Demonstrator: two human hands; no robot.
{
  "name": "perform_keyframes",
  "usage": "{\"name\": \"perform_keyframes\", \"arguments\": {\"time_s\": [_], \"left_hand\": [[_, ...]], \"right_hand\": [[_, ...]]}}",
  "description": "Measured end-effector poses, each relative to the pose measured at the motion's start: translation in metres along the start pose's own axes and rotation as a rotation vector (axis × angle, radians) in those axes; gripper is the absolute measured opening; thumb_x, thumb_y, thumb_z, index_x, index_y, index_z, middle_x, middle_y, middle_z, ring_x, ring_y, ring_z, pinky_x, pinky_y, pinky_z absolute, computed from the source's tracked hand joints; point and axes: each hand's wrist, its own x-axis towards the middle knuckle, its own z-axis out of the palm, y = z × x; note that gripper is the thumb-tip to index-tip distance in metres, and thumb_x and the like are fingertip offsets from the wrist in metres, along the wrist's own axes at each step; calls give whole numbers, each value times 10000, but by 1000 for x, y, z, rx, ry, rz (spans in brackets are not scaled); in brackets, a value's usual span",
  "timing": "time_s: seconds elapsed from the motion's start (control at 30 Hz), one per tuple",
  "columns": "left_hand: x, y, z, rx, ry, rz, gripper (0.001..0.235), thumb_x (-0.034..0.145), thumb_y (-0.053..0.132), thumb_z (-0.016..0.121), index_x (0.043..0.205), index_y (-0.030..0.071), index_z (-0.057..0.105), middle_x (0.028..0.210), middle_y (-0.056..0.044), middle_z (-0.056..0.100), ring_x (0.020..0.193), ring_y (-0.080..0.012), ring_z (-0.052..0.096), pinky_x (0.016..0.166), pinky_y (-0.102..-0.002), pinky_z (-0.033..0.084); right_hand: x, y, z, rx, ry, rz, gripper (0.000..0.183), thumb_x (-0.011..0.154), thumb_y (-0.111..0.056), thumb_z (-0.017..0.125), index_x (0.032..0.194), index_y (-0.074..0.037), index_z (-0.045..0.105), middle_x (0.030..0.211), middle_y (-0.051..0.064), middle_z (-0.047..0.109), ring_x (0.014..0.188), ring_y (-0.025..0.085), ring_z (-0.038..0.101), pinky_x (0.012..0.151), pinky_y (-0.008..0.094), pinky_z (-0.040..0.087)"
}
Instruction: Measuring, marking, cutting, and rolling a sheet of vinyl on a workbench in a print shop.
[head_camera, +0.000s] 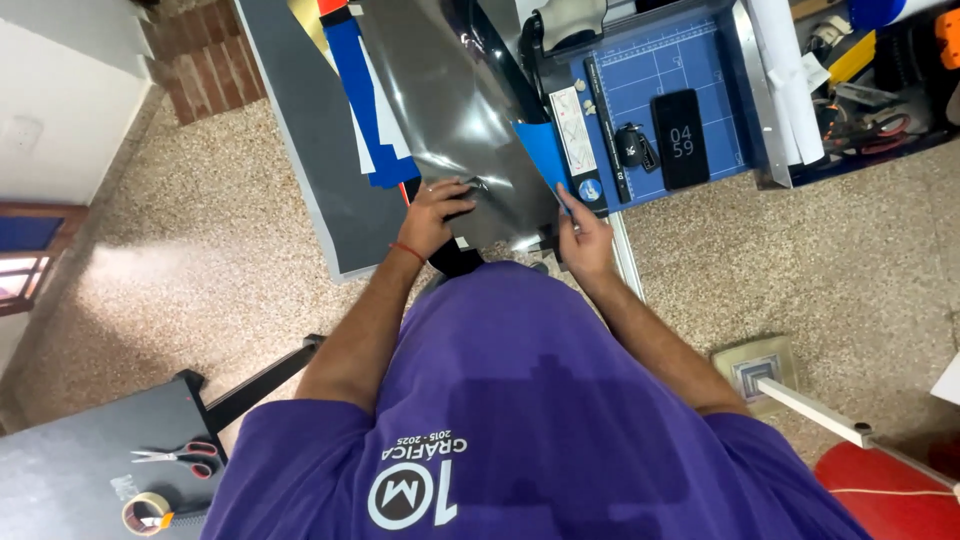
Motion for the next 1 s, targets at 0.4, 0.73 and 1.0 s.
{"name": "perform_keyframes", "arguments": {"time_s": [0.4,0.73,1.0], "left_hand": [[21,54,-26,373,-485,-94,767,801,-44,667,1382,440,801,1563,126,730,1643,-300,489,1272,-929,28],[15,53,-46,319,-261,-13,639,928,777,812,1143,186,698,1440,-85,658,1486,-345,581,1284,-711,288],[29,70,-28,591,-205,-231,760,1050,716,737,1525,128,648,1665,-193,550,1630,-448,437,1308,-726,274]], "right_hand": [[0,30,26,-41,-71,-290,444,1047,59,684,1444,-95,812,1430,172,795,1344,346,725,1163,477,585],[12,59,36,-315,-458,-496,612,946,-395,933,1493,-171,776,1622,146,687,1543,380,595,1321,679,316],[104,169,-101,-719,248,-153,749,984,-289,1063,1523,71,688,1515,357,650,1383,550,631,1185,661,465]]}}
